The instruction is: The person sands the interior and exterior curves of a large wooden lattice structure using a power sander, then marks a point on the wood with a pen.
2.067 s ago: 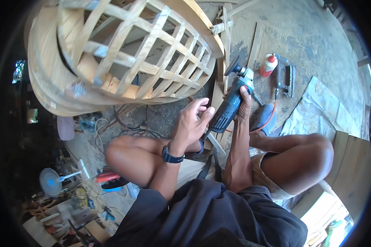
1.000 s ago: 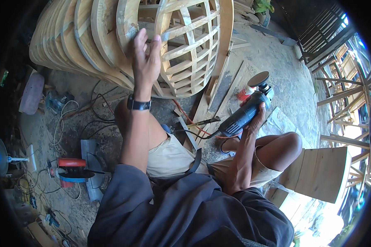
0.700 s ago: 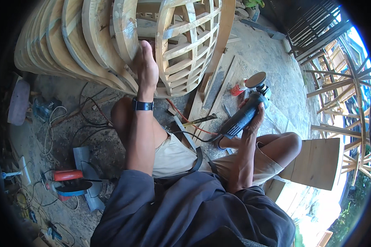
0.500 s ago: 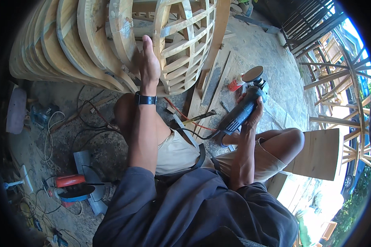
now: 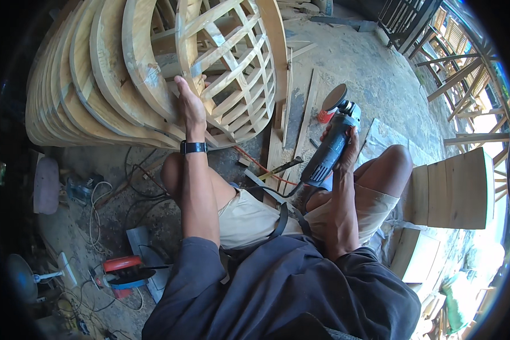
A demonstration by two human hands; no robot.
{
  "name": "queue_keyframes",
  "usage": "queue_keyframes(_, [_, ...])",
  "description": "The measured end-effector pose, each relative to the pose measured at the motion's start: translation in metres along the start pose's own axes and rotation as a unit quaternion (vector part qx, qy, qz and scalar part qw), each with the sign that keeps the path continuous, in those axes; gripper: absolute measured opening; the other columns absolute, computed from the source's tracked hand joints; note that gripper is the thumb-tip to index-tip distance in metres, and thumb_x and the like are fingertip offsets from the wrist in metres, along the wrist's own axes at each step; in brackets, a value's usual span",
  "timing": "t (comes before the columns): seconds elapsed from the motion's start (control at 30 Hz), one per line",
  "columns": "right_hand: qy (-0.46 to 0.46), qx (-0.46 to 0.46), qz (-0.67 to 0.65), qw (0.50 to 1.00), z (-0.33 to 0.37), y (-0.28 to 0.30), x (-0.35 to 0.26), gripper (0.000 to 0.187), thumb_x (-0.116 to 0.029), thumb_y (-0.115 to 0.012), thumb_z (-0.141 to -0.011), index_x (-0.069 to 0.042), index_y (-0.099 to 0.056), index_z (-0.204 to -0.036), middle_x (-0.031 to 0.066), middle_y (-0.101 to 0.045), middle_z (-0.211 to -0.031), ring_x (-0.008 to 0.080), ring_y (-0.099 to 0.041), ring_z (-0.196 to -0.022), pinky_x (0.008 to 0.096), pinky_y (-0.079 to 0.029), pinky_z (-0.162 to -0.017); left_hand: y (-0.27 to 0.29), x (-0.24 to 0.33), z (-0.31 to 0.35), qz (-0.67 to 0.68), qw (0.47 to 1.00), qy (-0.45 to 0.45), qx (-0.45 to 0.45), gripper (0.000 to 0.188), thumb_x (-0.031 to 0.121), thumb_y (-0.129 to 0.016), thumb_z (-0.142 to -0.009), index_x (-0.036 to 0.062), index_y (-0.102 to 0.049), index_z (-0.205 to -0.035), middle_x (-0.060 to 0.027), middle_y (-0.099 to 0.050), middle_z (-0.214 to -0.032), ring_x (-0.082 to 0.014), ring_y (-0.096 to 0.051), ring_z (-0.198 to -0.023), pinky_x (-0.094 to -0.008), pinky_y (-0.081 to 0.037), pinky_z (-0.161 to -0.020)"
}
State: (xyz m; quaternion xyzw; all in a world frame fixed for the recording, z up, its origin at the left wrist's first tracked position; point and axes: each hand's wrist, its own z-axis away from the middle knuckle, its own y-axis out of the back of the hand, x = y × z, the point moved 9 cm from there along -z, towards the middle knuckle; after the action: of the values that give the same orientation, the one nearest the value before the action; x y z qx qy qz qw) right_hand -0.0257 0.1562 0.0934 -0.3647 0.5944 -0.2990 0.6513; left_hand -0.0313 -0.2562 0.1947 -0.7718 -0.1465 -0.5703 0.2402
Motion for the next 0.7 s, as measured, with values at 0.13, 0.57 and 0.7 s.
queue_keyframes(0.13, [-0.006,0.010,0.006,1.000,-0.002,0.017,0.000,0.070,-0.054,-0.058,-0.092,0.006,-0.048,-0.126,0.0215,-0.063,-0.100,0.0318,-0.068,-0.083,0.0437,-0.060,-0.075,0.002,0.002,-0.001,-0.005,1.000,-0.006,0.018,0.075,0.064,-0.016,-0.102,0.0019,-0.049,-0.130,-0.0111,-0.062,-0.112,-0.0206,-0.056,-0.096,-0.0345,-0.046,-0.091])
queue_keyframes(0.57, [-0.004,0.037,-0.048,0.998,-0.011,0.046,-0.008,0.063,-0.053,-0.054,-0.095,0.003,-0.051,-0.123,0.0195,-0.063,-0.094,0.0286,-0.068,-0.080,0.0382,-0.060,-0.071,-0.017,0.089,0.041,-0.377,0.854,-0.291,0.208,0.051,0.035,-0.054,-0.099,-0.0025,-0.048,-0.133,-0.0244,-0.054,-0.127,-0.0348,-0.050,-0.121,-0.0459,-0.037,-0.106])
queue_keyframes(0.7, [0.017,0.041,-0.046,0.998,-0.016,0.059,-0.017,0.063,-0.053,-0.053,-0.095,0.003,-0.051,-0.123,0.0195,-0.063,-0.094,0.0282,-0.068,-0.079,0.0389,-0.060,-0.072,-0.120,0.147,0.033,-0.523,0.725,-0.445,0.039,0.047,0.021,-0.065,-0.088,0.0005,-0.054,-0.129,-0.0176,-0.057,-0.125,-0.0348,-0.046,-0.126,-0.0477,-0.034,-0.108])
